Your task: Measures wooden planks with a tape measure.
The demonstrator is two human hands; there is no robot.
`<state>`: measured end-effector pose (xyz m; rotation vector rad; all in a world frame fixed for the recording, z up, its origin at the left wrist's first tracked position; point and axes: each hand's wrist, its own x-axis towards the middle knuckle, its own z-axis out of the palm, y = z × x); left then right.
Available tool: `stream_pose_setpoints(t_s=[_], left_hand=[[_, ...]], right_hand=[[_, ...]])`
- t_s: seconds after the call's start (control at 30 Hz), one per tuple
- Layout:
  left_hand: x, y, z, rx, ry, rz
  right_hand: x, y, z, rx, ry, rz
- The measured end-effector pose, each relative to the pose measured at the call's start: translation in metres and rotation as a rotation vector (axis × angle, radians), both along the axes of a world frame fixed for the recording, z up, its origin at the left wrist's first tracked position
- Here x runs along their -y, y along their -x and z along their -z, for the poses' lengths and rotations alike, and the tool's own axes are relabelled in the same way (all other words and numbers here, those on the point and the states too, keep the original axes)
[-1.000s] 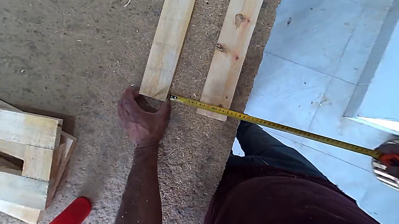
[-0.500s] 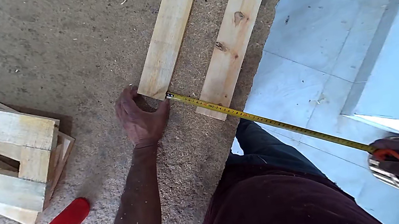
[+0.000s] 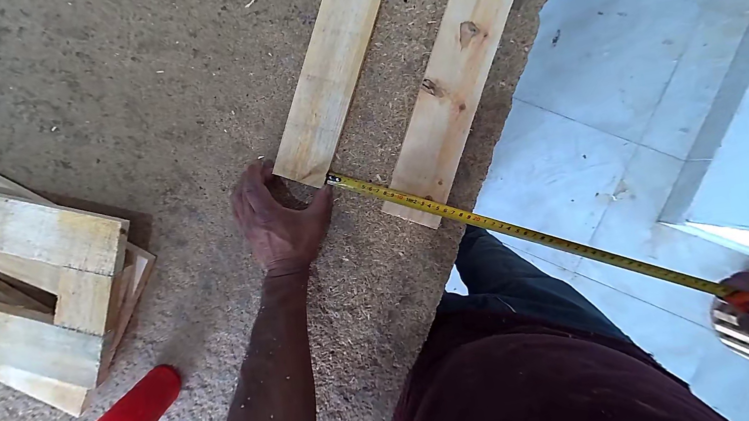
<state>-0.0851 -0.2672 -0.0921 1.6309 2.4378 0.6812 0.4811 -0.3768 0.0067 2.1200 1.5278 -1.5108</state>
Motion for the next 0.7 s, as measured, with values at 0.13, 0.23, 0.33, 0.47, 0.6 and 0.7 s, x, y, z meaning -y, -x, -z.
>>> stream_pose_setpoints(t_s=[0.13,0.23,0.33,0.47,0.6,0.7], left_hand=[[0.0,0.0,0.001,-0.004,0.004,-0.003],[0.0,0.0,0.001,-0.015,-0.002,0.0],[-0.001,0.0,0.001,-0.003,0.011,-0.005],[-0.004,-0.001,0.0,0.003,0.018,-0.011],[-0.002,0.001,-0.001,0.007,0.039,0.016],[0.006,0.004,-0.005,-0.012,0.08,0.041]], right_hand=[[0.003,-0.006,0.004,-0.001,-0.017,-0.018],[0.004,-0.006,0.004,-0.006,-0.016,-0.015],[0.0,0.0,-0.002,-0.003,-0.005,0.003],[-0.002,-0.001,-0.002,-0.01,-0.006,-0.001],[-0.001,-0.003,0.002,-0.03,0.003,-0.014],[0.002,-0.005,0.004,-0.123,-0.014,0.018]])
